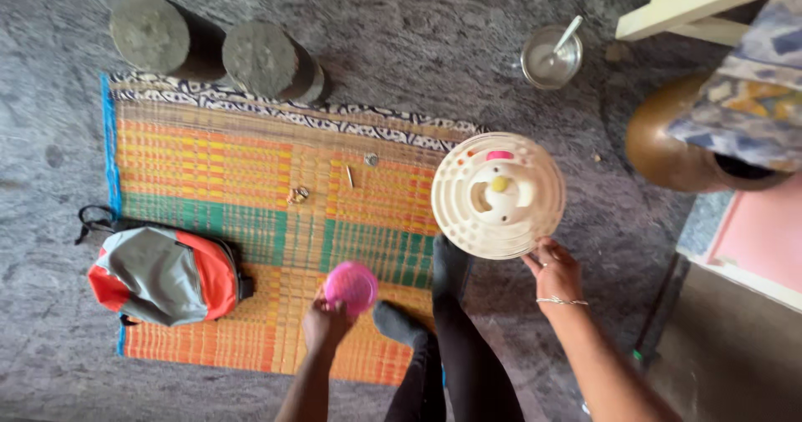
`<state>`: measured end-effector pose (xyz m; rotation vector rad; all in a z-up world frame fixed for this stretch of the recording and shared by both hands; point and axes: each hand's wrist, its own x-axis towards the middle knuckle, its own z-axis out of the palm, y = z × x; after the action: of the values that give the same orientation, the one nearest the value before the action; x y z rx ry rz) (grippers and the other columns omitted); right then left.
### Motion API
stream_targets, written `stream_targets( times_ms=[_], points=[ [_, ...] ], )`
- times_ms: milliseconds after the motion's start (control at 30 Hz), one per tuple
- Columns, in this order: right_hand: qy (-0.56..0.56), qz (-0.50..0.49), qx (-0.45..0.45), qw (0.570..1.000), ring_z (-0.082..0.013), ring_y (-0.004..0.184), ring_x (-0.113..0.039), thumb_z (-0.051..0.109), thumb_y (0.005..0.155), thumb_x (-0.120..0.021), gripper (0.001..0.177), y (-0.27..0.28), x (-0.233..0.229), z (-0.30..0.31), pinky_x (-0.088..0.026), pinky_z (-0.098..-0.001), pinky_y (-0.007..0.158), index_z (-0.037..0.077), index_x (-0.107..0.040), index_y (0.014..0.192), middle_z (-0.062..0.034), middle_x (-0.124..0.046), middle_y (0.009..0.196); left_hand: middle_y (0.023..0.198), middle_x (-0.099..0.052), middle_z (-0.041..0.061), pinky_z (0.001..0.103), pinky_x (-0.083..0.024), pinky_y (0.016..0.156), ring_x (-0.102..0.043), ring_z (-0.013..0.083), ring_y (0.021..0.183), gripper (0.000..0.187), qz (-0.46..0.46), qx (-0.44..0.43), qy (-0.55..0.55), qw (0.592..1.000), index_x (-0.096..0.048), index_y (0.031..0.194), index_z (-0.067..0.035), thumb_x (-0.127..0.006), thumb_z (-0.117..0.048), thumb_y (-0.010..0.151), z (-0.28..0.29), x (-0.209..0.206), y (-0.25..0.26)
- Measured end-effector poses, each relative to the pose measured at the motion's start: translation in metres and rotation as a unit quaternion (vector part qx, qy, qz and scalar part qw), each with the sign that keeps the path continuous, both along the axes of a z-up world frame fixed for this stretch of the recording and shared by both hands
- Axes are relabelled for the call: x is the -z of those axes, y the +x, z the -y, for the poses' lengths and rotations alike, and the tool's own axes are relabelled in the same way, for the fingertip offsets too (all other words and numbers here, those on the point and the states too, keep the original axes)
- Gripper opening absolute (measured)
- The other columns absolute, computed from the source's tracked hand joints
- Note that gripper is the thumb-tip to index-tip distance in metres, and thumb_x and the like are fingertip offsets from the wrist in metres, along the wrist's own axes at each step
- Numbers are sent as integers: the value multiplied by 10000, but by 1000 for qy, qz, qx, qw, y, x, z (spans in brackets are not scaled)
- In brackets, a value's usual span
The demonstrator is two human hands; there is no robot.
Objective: The person wipes a white plastic housing and weights by hand using a cloth and a spray bottle.
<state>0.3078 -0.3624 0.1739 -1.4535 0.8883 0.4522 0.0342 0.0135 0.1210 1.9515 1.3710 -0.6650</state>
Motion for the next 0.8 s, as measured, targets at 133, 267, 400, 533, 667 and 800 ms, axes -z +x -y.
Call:
stream_targets(
  times_ms=[133,267,400,533,667,800],
  points=[
    [10,0,0,1000,-245,1190,-619,133,1073,-564,170,-18,-42,42,-552,-477,1068,-11,-594,1157,-126,-612,1248,862,-766,238,474,-611,700,-774,375,819,509,-13,-87,-12,996,-704,1047,0,-776,-393,731,3,6,18],
    [-7,-33,35,999,-241,1180,-617,109,1036,-550,180,-49,-67,70,-546,-499,1055,37,-621,1184,-111,-632,1264,855,-771,252,467,-617,714,-780,376,817,524,-36,-61,-44,997,-713,1061,-15,-751,-428,740,7,-38,38],
    [21,-31,76,996,-247,1158,-617,90,1023,-572,183,-69,-89,80,-547,-545,1026,26,-610,1189,-108,-635,1236,919,-759,241,475,-588,760,-744,397,889,535,-36,9,8,999,-746,1044,-33,-760,-476,745,7,-88,37],
    [40,-74,92,992,-263,1118,-627,105,1010,-595,246,-48,-126,67,-538,-548,1016,-10,-629,1224,-111,-665,1222,895,-747,212,462,-588,722,-741,371,858,536,-27,9,23,999,-730,1017,-28,-763,-489,744,4,-155,55],
    [83,-141,57,985,-256,1115,-634,171,995,-600,303,23,-159,55,-525,-512,945,48,-659,1266,-73,-700,1217,856,-724,205,451,-560,679,-716,350,811,482,-10,-32,-37,999,-719,977,-12,-755,-437,752,-17,-224,122],
    [81,-145,28,986,-227,1123,-609,208,1011,-626,271,114,-194,20,-481,-458,876,109,-669,1260,-21,-688,1235,818,-701,197,439,-532,635,-690,329,765,428,9,-58,-80,995,-707,936,3,-748,-385,760,-48,-291,171]
  ],
)
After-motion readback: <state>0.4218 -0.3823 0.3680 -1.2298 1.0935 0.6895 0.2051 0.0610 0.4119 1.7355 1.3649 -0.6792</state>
